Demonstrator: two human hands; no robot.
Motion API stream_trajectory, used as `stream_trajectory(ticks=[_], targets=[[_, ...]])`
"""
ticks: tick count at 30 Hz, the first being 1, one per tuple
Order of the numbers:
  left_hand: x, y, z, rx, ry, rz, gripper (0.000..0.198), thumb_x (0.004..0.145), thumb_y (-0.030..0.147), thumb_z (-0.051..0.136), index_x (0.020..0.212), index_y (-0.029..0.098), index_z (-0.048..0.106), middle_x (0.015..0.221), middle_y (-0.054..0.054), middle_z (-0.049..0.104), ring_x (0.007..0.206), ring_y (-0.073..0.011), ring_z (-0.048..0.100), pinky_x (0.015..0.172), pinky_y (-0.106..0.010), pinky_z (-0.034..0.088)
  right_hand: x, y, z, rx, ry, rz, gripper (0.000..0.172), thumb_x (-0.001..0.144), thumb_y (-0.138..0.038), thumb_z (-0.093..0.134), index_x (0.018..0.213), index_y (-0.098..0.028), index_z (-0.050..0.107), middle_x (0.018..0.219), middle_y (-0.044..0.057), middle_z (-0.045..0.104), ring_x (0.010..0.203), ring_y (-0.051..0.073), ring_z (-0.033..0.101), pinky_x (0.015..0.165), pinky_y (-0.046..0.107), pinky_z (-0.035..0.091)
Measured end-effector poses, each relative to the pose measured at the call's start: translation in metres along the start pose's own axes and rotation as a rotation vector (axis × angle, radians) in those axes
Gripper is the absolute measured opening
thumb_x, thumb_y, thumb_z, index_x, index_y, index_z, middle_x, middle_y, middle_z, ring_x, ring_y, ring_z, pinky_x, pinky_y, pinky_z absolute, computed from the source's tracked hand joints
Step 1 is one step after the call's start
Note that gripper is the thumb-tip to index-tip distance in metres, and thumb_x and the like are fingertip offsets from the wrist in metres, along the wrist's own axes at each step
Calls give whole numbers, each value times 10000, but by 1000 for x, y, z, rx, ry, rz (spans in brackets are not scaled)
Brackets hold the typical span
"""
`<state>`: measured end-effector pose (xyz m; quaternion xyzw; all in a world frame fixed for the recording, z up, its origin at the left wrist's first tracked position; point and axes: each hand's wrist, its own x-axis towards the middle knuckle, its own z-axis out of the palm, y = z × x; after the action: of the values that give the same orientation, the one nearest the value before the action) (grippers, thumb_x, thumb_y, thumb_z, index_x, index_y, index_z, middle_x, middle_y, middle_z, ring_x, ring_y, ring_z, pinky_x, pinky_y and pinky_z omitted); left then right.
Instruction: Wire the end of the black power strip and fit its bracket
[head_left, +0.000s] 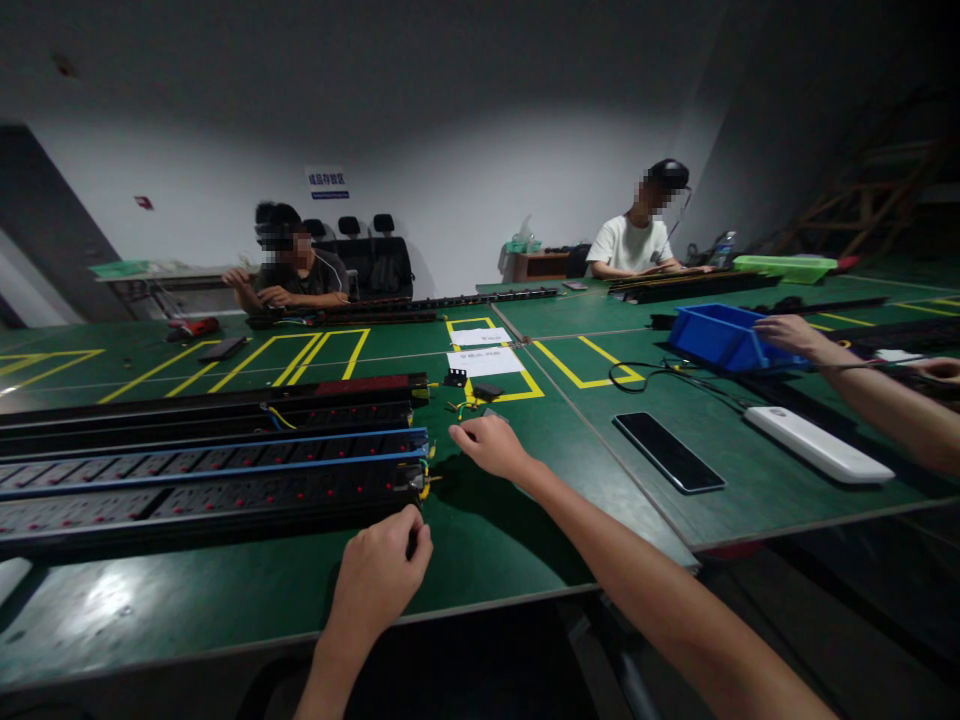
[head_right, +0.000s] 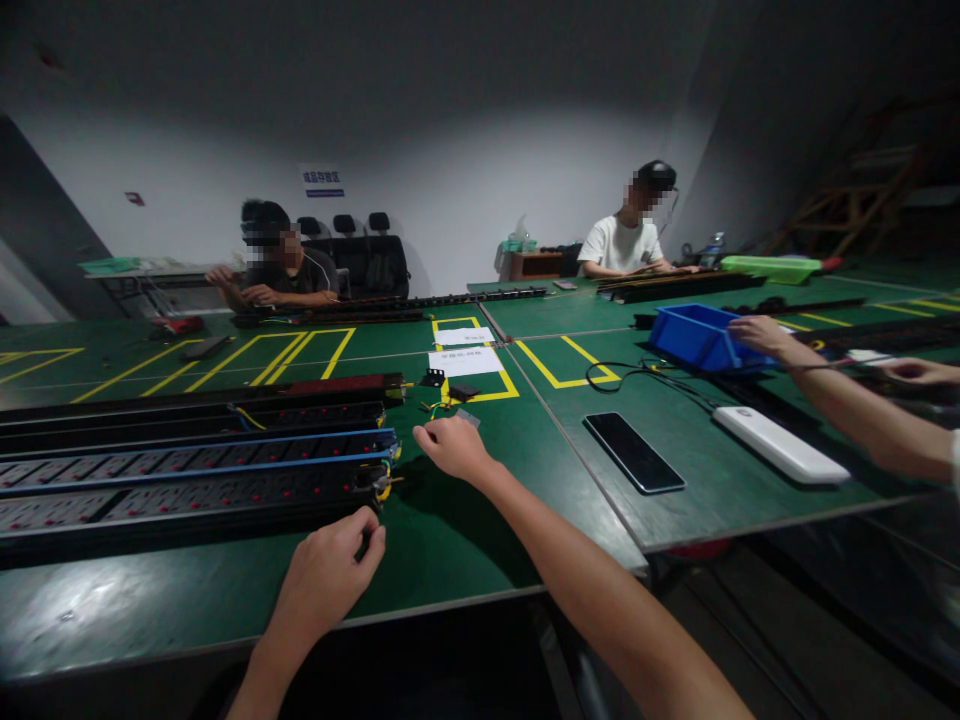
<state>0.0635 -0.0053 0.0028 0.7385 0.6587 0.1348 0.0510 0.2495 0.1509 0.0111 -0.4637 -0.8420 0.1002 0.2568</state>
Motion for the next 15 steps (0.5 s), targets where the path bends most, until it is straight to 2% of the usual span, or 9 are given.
stream_trajectory(ticks=[15], targets=[[1,-1,2,-5,12,-9,188,955,279,439,827,227,567,731,11,666,655,-149,604,615,-273,287,1,1,0,0,-2,3,507,1010,-386,409,571,-171,541,561,5,527,514,108,367,568,290,169]])
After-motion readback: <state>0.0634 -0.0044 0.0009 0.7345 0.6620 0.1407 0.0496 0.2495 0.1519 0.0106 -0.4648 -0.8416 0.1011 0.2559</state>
